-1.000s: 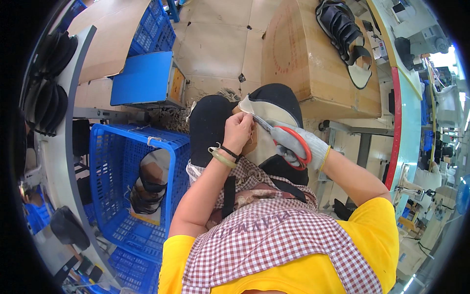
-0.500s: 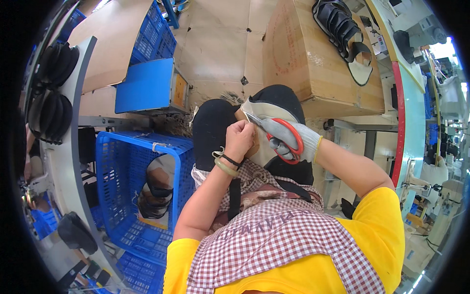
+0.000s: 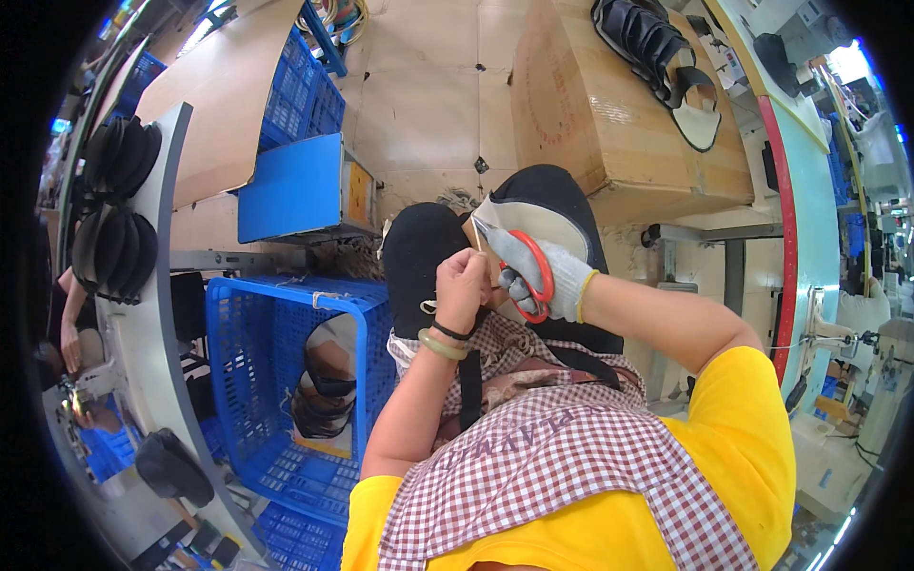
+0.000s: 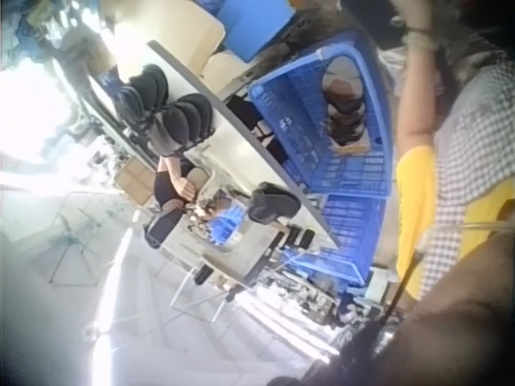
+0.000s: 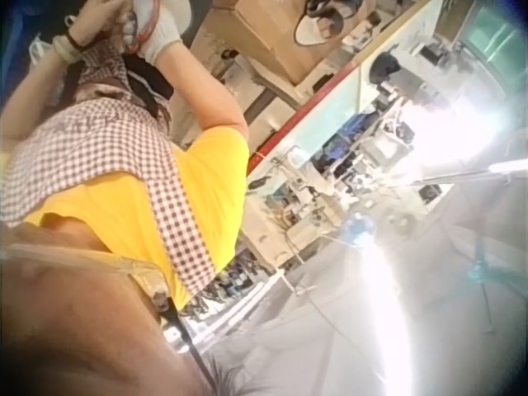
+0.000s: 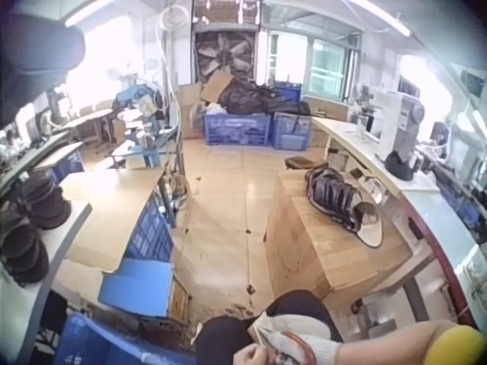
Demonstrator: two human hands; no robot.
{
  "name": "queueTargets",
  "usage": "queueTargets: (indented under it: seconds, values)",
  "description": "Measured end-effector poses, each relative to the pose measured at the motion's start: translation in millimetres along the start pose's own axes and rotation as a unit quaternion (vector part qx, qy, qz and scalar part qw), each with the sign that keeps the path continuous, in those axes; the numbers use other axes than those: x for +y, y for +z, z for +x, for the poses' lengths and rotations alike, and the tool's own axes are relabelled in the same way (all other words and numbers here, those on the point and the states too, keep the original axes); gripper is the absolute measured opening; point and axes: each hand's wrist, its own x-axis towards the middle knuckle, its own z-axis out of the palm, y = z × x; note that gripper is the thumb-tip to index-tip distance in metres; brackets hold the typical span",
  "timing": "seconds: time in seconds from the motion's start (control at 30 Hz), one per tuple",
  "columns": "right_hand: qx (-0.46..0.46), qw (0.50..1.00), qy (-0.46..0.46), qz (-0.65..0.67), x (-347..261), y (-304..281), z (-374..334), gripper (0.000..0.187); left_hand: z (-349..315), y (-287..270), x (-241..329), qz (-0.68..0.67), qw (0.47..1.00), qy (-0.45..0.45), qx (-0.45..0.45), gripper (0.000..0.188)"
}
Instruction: Trimming the excess edges of a shoe insole or outsole using scissors.
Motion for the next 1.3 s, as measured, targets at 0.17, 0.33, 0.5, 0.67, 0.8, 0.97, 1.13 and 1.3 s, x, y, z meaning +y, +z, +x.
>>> queueTargets:
  seconds: [0.17, 0.33, 0.5, 0.67, 0.8, 0.97, 1.13, 1.3]
  values:
    - [-0.043, 0.995, -0.081, -0.030, 17.9, 1.7, 0.7, 0.038, 26.5, -41.9, -19.5, 0.181, 0.950, 0.233, 0.097, 0.022]
    - [-0.045, 0.991, -0.121, -0.019, 26.1, -7.6, -0.5, 0.047, 43.9, -33.5, 26.6, -0.157, 0.984, 0.067, -0.051, 0.023]
    - [-0.064, 0.983, -0.170, -0.029, 32.6, -10.8, 2.8, 0.054, 61.0, -40.0, 5.7, 0.281, 0.946, 0.131, 0.094, 0.020]
    - [-0.076, 0.983, -0.169, -0.018, 39.0, -11.3, 3.6, 0.055, 69.1, -42.6, -4.3, 0.576, 0.746, 0.305, 0.135, 0.016]
    - [-0.092, 0.980, -0.178, -0.013, 40.6, -19.2, 5.7, 0.056, 66.7, -30.8, 22.7, 0.253, 0.957, -0.140, 0.022, 0.016]
    - [-0.134, 0.975, -0.175, -0.019, 46.2, -26.1, 12.4, 0.057, 47.4, -66.0, 33.9, -0.128, 0.967, -0.145, -0.165, 0.011]
    - [-0.217, 0.967, -0.125, 0.044, 45.7, -32.6, -2.0, 0.045, 5.0, -46.5, 39.0, -0.198, 0.970, -0.057, -0.127, 0.008]
    - [-0.265, 0.945, -0.096, 0.165, 47.6, -19.9, -18.2, 0.040, -23.1, -31.5, 39.0, -0.205, 0.974, 0.063, -0.072, 0.008]
